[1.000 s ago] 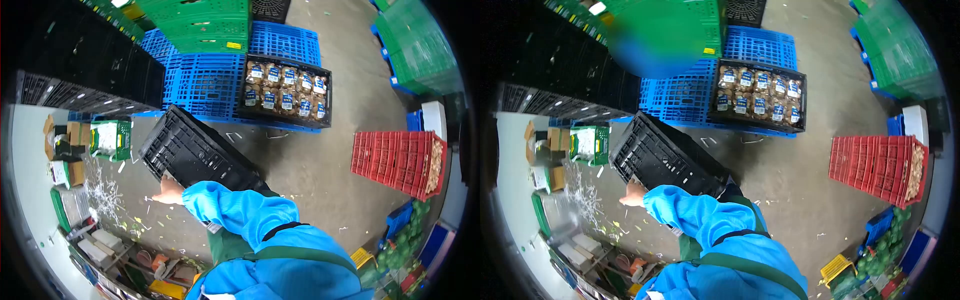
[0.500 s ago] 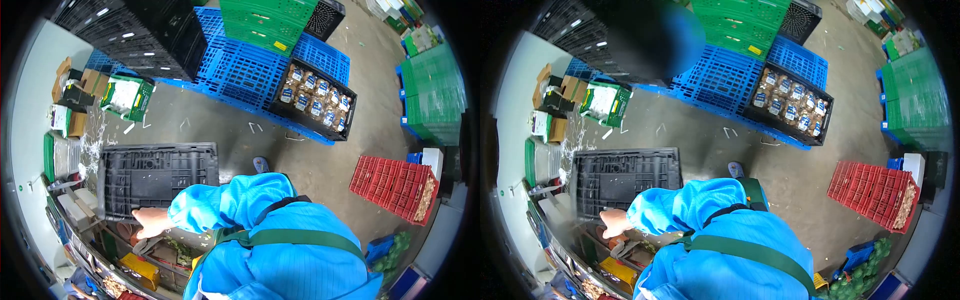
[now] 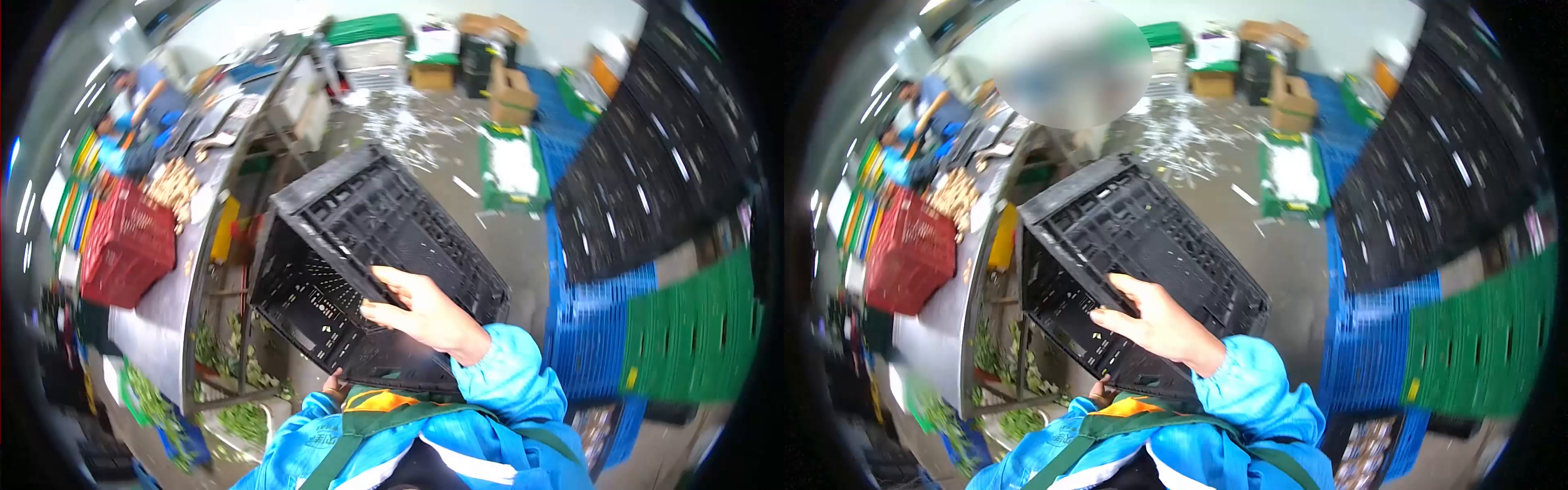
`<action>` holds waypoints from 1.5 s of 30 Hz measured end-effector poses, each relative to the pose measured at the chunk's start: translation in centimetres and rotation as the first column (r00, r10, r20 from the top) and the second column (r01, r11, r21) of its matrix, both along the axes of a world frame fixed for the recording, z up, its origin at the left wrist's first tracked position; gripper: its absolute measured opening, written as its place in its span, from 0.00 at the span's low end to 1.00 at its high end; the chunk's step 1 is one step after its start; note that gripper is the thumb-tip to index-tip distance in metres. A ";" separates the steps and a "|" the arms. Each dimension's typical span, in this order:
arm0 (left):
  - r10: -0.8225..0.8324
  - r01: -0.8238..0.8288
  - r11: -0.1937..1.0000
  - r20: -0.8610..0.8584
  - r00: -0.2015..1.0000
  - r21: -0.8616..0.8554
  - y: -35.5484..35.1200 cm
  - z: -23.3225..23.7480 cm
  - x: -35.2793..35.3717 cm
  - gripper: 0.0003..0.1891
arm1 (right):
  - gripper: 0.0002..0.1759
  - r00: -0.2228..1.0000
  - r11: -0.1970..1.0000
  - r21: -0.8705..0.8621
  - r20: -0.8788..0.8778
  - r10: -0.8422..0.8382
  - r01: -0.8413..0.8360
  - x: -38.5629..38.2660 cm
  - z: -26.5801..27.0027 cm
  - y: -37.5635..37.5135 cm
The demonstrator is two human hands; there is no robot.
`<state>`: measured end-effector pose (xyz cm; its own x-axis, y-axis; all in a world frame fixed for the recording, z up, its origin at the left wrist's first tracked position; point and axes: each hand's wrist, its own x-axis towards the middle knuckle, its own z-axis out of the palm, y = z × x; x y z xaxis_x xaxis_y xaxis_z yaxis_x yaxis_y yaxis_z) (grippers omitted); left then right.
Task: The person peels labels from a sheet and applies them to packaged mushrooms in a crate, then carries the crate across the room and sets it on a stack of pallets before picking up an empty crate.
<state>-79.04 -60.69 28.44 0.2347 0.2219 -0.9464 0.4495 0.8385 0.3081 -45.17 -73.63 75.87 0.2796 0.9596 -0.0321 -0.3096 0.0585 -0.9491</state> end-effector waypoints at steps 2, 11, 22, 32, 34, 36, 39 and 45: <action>0.267 -0.283 0.955 -0.163 0.950 -0.083 0.2 1.9 2.5 0.17 | 0.26 0.999 1.000 -0.017 0.035 0.024 -0.024 0.8 0.7 3.1; 0.715 -0.672 0.696 0.163 0.680 -0.252 8.3 4.6 18.3 0.20 | 0.24 0.998 0.995 -0.100 0.052 0.025 -0.020 15.4 -0.6 14.9; 0.801 -0.777 0.598 0.144 0.581 -0.195 23.0 6.2 35.1 0.05 | 0.27 0.993 0.983 -0.151 0.070 -0.092 0.102 37.1 -2.8 30.9; 0.518 -0.491 0.811 0.001 0.855 0.317 37.7 -0.8 53.1 0.12 | 0.09 0.930 0.903 -0.249 -0.023 -0.366 0.349 48.6 -3.2 43.7; 0.271 -0.089 0.666 -0.129 0.954 0.741 40.4 7.3 57.8 0.20 | 0.08 0.920 0.892 -0.256 -0.024 -0.392 0.373 51.3 -3.3 47.3; -0.015 0.075 0.556 -0.080 0.997 0.828 43.6 16.2 62.3 0.22 | 0.08 0.921 0.893 -0.269 -0.044 -0.386 0.361 52.9 -2.9 50.6; -0.384 -0.086 0.801 0.620 0.684 0.592 47.8 24.1 68.4 0.22 | 0.08 0.910 0.893 -0.284 -0.128 -0.395 0.348 55.3 -4.2 55.5; -0.781 -0.021 0.581 0.565 0.267 0.813 51.8 27.2 75.5 0.19 | 0.12 0.817 0.865 -0.313 -0.313 -0.485 0.393 61.9 -7.8 60.0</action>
